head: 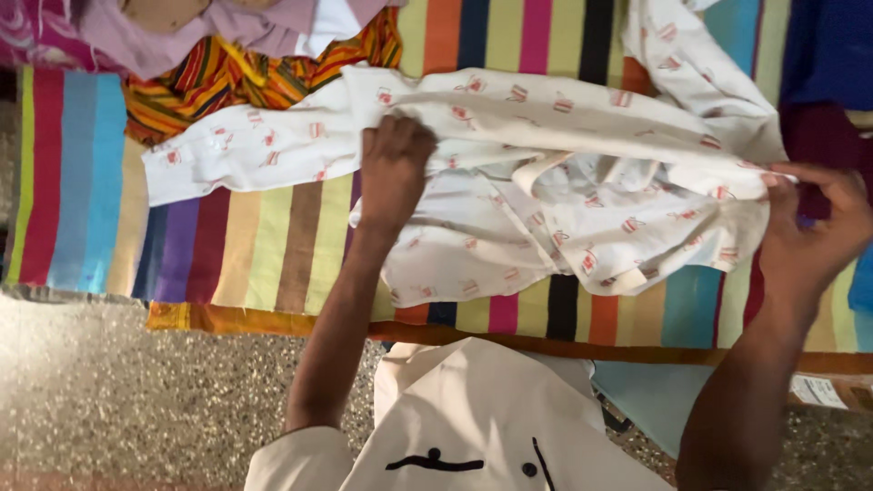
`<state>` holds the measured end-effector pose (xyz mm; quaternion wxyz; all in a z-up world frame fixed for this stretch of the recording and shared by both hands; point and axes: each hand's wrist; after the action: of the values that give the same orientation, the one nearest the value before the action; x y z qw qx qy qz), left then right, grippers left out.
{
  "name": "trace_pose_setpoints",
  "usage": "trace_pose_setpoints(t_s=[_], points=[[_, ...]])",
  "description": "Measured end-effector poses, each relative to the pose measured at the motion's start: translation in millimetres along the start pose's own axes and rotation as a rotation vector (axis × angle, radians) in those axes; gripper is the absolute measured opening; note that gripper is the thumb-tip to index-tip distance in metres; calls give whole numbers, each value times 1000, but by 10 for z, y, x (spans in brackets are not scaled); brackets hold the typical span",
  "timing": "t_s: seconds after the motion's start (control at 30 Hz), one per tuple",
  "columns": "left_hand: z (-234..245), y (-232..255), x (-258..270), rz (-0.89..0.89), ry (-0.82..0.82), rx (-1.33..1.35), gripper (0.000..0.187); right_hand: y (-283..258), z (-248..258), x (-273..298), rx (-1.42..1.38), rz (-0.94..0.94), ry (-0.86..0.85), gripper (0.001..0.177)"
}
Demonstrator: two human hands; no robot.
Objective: The person folds a maroon shirt and a white patterned button-down shirt on a striped bedspread.
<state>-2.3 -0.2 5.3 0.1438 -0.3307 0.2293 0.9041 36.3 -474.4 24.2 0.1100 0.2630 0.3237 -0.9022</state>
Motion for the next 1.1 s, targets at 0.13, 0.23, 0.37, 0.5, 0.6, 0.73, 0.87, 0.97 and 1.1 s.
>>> trace_pose_setpoints(t_s=[0.13,0.23,0.37,0.5,0.6,0.73,0.87,0.97,1.1], points=[[348,226,-112,48,93,3,6,-330,194,-188,100,200,61,10],[737,466,-217,-19,176,-32,8,-401,291,-270,-80,249,76,10],[1167,778,-309,-80,247,-80,10,-360,474,-256,-279,208,46,11],[1388,975,-239,71,357,553,11,-496,753,-228,-277,186,88,14],[1617,1132,-134,211,425,754,14,-682,1152,-124,-429,140,2,18],[2200,1505,-70,230,377,789,12,-807,1561,-328,-479,137,-28,18],[2818,1720,-350,142,329,871,26,-678,1636,-907,-491,120,-64,20],[2910,1615,-901,209,288,797,19,-448,1525,-1305,-504,72,-122,23],[2525,1178,-1707,313,81,494,12,-169,1421,-2098,-505,21,-219,27]])
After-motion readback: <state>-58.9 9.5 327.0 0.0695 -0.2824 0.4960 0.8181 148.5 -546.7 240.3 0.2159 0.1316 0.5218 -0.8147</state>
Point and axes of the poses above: each hand's wrist, its own x-axis away from the middle knuckle, its own z-axis out of the back of the hand, y = z × x, and after that the axes turned 10 degrees about x, right-handed
